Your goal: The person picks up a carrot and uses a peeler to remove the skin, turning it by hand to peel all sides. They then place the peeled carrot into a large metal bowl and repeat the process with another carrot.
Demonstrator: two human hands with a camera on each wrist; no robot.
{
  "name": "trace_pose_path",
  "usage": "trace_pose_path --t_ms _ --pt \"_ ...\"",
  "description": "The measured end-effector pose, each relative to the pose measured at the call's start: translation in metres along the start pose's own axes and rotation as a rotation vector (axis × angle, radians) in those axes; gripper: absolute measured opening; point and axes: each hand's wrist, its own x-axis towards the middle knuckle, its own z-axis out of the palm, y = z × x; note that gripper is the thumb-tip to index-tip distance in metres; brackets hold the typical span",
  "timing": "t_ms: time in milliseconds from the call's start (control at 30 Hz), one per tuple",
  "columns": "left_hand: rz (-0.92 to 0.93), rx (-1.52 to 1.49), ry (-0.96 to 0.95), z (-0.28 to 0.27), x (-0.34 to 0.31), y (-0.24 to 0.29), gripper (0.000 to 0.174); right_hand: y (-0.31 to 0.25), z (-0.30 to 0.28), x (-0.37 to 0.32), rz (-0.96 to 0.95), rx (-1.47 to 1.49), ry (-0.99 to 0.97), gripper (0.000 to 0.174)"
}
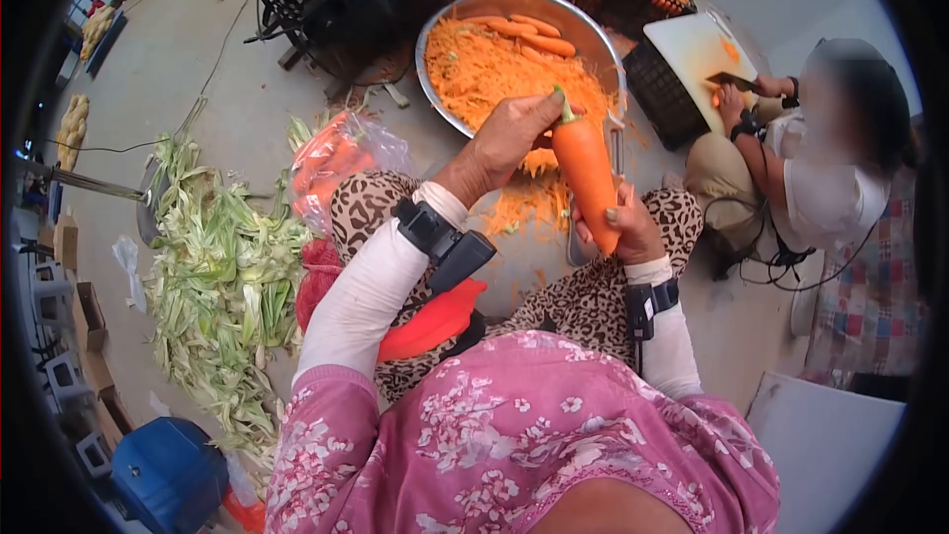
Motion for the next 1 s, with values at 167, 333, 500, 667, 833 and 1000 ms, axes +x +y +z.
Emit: trace_pose_path --t_ms 167,333,500,667,833,1000 --pt "-0.027 0.006 0.028 0.007 0.009 -0.010 0.046 0.000 0.006 -0.010 0.028 -0.003 0.077 0.054" --pt "-0.048 0.040 0.050 0.014 0.013 -0.014 0.040 0.007 0.002 -0.017 0.031 -0.072 0.125 0.052" --pt "-0.103 0.025 0.074 0.017 0.018 -0.016 0.036 0.011 0.004 -0.018 0.036 -0.173 0.231 0.051" --pt "-0.145 -0.002 0.075 0.017 0.018 -0.015 0.033 0.016 -0.002 -0.020 0.018 -0.354 0.240 0.044" --pt "-0.246 0.015 0.100 0.015 0.017 -0.017 0.032 0.012 0.009 -0.023 0.026 -0.545 0.302 0.038" --pt "-0.369 -0.077 0.142 0.011 0.016 -0.031 0.028 0.011 0.017 -0.025 0.105 -0.548 0.286 0.037"
